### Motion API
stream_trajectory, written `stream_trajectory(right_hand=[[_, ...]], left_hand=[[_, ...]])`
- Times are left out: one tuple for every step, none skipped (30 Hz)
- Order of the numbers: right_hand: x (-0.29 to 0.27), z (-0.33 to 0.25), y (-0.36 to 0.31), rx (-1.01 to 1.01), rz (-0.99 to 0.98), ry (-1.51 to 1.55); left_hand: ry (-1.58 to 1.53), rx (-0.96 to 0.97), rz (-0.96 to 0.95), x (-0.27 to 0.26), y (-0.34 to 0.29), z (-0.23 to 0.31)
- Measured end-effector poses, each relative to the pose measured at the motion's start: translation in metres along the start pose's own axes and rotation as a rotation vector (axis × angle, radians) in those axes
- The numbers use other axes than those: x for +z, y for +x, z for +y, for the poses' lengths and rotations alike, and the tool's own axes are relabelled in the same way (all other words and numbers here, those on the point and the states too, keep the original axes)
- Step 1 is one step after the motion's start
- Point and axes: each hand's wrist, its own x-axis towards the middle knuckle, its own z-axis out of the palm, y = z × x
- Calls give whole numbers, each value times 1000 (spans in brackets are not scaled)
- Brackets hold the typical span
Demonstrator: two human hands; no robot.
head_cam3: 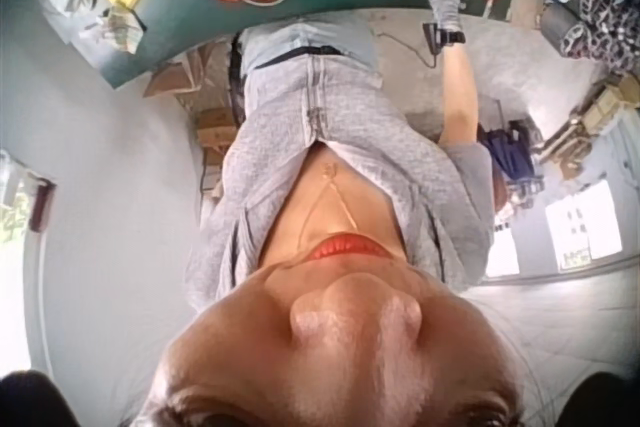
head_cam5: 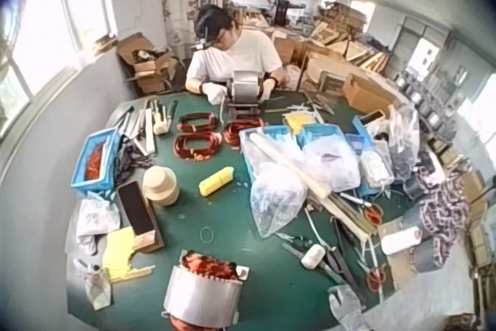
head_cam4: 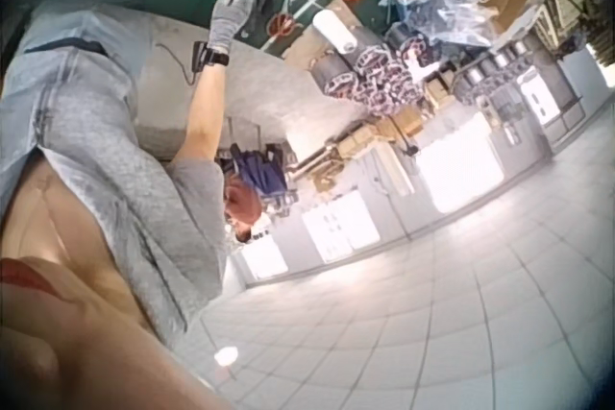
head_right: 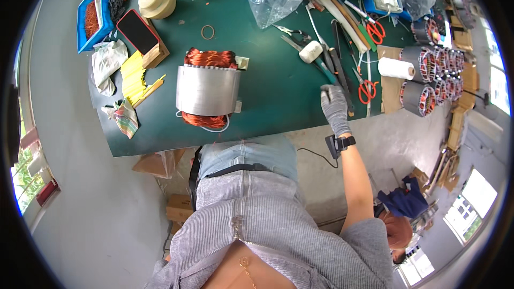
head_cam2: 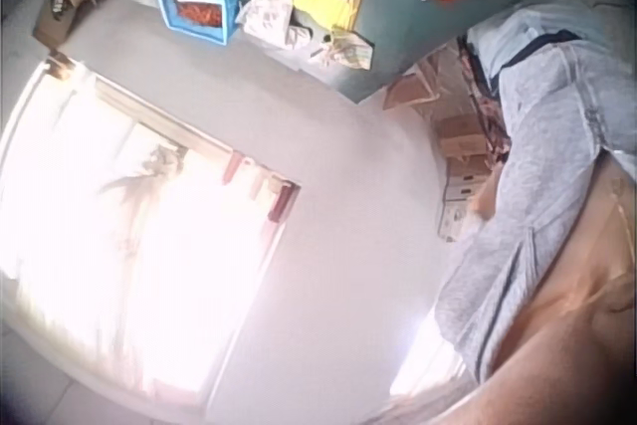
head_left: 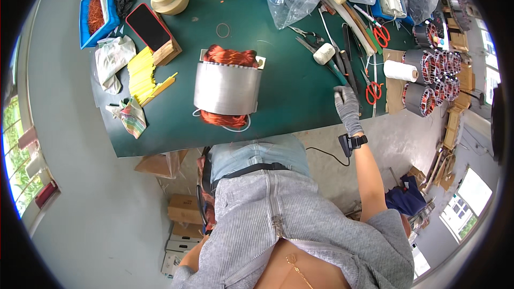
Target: Assembling copper coils into a motor stator and using tools to secure them.
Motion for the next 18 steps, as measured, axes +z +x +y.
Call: stream_trajectory(right_hand=[[-3,8,2,0,-3,5],[-6,17,3,36,57,-65],[-10,26,4,72,116,-135],[-12,35,4,105,85,-246],[-11,42,6,105,76,-242],[-9,47,7,129,34,-278],[-7,50,7,153,-9,-315],[-5,50,10,171,-30,-379],[-2,53,11,165,-36,-373],[0,58,11,164,-38,-403],[2,60,13,162,-40,-432],[3,60,14,175,-49,-432],[2,60,15,172,-54,-429],[2,59,17,198,-82,-452],[2,58,18,227,-109,-475],[-1,56,17,225,-113,-473],[-6,50,14,160,-78,-417],[-11,45,8,98,-42,-358]], left_hand=[[5,-3,6,2,2,6],[8,-6,7,5,5,14],[10,-10,9,9,7,22],[11,-13,12,13,10,29],[12,-18,14,18,12,36],[12,-22,18,24,13,43],[12,-27,22,30,13,50],[13,-32,30,34,15,56],[14,-36,38,38,16,62],[16,-41,45,42,17,67],[16,-45,53,47,18,73],[18,-48,59,51,19,78],[20,-51,65,56,20,82],[21,-54,72,60,21,87],[24,-56,77,64,22,91],[28,-57,81,67,24,94],[29,-62,90,72,22,99],[31,-69,98,76,20,101]])
